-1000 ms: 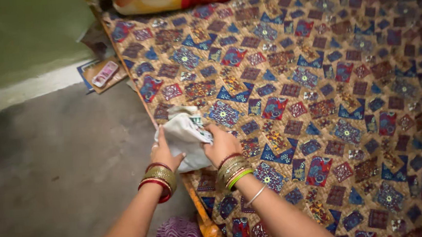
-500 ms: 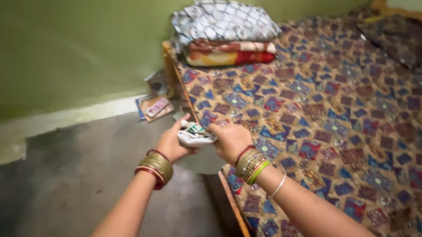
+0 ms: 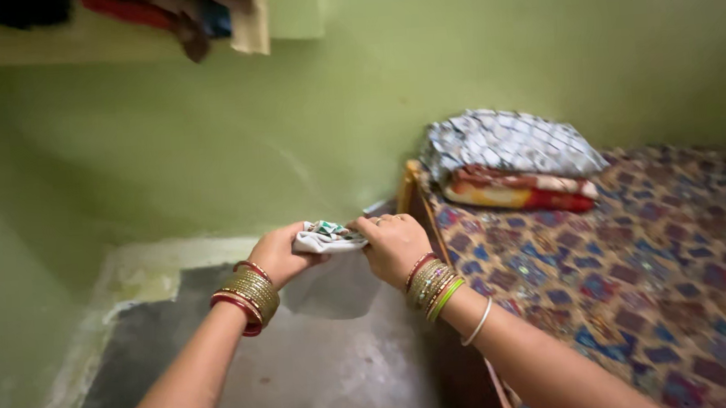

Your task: The person organizes items in a bedroom by placing folded clothes, books, stationery, and a small cloth onto wall shelves, placing crayons on a table, and tucking in the bedsheet on the bed by hand.

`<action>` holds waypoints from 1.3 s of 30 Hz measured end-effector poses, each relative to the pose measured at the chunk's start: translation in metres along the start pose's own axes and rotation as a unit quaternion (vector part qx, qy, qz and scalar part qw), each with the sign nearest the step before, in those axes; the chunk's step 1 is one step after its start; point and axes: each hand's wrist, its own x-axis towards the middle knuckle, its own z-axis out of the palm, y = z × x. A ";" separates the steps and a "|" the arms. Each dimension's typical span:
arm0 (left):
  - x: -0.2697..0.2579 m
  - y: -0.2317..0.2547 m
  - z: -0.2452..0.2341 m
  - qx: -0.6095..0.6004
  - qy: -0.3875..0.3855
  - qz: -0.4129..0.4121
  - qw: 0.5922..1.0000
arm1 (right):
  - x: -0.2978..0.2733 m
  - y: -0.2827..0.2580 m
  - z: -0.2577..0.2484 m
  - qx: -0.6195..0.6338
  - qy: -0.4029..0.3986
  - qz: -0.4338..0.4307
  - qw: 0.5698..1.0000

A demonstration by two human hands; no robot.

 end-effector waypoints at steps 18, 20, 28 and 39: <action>0.099 -0.010 -0.208 0.129 0.235 0.010 0.963 | 0.275 -0.026 0.016 0.027 0.123 -0.104 0.987; 0.119 -0.018 -0.231 0.133 0.247 0.040 0.959 | 0.305 -0.024 0.024 0.025 0.140 -0.120 0.983; 0.230 -0.038 -0.332 0.120 0.278 0.165 0.939 | 0.446 -0.011 0.026 0.056 0.191 -0.121 0.973; 0.318 -0.069 -0.473 0.138 0.427 0.128 0.884 | 0.585 -0.023 0.050 0.009 0.381 -0.177 0.907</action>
